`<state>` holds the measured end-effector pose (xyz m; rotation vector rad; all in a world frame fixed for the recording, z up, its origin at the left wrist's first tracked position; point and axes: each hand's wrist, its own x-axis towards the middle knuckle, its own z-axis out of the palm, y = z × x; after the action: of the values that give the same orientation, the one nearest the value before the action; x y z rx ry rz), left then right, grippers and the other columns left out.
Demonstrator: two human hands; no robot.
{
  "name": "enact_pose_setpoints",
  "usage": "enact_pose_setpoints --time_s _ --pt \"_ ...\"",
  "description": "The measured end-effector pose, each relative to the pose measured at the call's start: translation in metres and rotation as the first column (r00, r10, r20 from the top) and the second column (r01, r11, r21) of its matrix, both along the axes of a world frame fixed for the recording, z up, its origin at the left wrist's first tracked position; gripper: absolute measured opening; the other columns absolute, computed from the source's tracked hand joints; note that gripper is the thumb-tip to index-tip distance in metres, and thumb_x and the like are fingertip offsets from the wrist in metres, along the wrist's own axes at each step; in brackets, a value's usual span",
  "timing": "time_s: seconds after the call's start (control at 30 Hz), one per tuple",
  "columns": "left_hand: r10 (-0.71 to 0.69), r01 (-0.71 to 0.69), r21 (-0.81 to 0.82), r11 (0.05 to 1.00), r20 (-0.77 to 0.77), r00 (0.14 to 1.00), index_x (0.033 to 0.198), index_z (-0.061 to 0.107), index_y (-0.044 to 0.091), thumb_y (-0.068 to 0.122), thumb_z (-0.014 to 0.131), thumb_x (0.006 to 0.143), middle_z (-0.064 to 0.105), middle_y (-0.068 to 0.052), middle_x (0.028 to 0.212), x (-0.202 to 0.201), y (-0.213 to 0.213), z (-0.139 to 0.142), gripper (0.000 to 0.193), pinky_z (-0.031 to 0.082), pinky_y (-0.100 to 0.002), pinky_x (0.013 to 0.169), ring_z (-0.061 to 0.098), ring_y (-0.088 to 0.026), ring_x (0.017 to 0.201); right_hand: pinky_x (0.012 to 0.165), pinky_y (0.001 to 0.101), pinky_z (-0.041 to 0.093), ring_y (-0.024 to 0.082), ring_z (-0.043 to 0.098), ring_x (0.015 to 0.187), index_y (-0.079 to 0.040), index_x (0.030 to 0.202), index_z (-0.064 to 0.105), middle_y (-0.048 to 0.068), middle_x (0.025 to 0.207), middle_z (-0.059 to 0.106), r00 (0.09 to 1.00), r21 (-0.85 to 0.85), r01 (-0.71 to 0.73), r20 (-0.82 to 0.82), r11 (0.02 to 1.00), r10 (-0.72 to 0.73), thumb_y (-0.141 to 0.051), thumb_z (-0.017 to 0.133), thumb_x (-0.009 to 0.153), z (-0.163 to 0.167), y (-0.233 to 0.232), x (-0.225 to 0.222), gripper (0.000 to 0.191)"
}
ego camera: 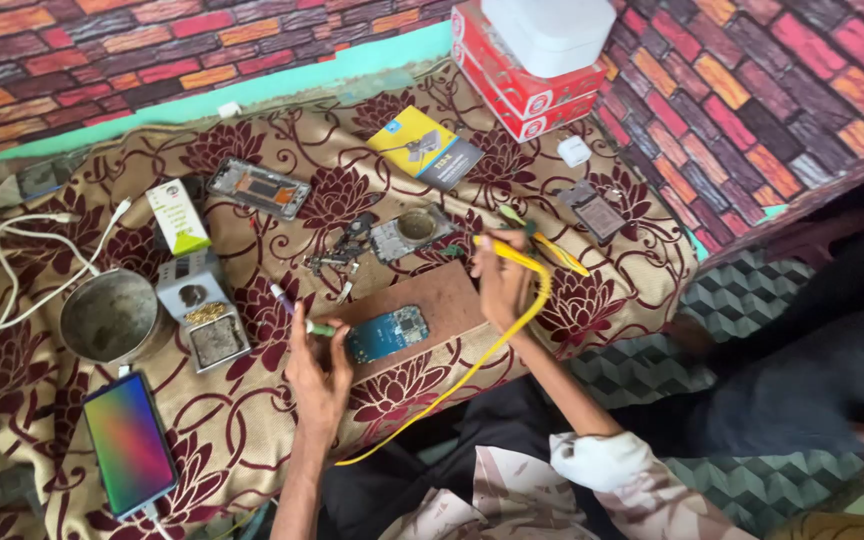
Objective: The person uses a soldering iron and solder to work on a small blue circuit board placed on a wooden board. They repeatedly apply heat and solder to different points on the board while holding it steady with the other hand.
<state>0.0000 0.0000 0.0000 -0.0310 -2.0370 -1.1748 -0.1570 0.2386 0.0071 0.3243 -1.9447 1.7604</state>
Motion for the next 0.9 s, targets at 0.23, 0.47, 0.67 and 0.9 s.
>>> enact_pose_setpoints --time_s 0.23,0.47,0.67,0.9 --pt "-0.039 0.037 -0.037 0.999 -0.078 0.996 0.16 0.029 0.001 -0.008 0.061 0.099 0.072 -0.017 0.109 -0.01 -0.008 -0.021 0.069 0.061 -0.034 0.08 0.075 -0.023 0.094 0.052 0.0225 0.047 0.009 0.057 0.06 -0.002 0.103 0.057 0.004 0.074 0.062 0.981 0.226 -0.15 -0.084 0.963 0.173 -0.009 0.056 0.106 0.003 -0.009 -0.005 0.008" --pt "-0.025 0.024 -0.043 0.999 -0.025 0.999 0.158 0.028 0.0 -0.006 0.064 0.098 0.074 -0.016 0.107 -0.005 -0.01 -0.017 0.069 0.063 -0.032 0.075 0.074 -0.021 0.087 0.063 0.0229 0.051 0.008 0.063 0.074 -0.001 0.116 0.06 0.006 0.088 0.068 0.986 0.073 -0.169 0.007 0.983 0.169 -0.011 0.056 0.106 0.005 -0.015 -0.002 0.015" --pt "-0.02 0.02 -0.043 0.999 -0.011 1.0 0.158 0.029 -0.001 -0.006 0.062 0.097 0.072 -0.016 0.109 -0.003 -0.005 -0.009 0.069 0.065 -0.034 0.08 0.074 -0.024 0.093 0.062 0.0222 0.048 0.01 0.059 0.069 -0.002 0.125 0.054 0.008 0.086 0.068 0.968 -0.303 -0.21 0.069 0.93 0.241 -0.015 0.054 0.106 -0.028 0.012 0.012 0.023" --pt "0.049 -0.052 0.029 0.998 0.109 0.993 0.156 0.033 0.0 -0.003 0.066 0.096 0.074 -0.015 0.103 0.004 -0.001 -0.004 0.069 0.061 -0.034 0.074 0.075 -0.023 0.086 0.061 0.0267 0.039 0.013 0.052 0.069 -0.002 0.127 0.056 0.009 0.084 0.065 0.928 -0.591 -0.085 0.246 0.802 0.28 -0.03 0.051 0.11 -0.08 0.044 0.038 0.034"
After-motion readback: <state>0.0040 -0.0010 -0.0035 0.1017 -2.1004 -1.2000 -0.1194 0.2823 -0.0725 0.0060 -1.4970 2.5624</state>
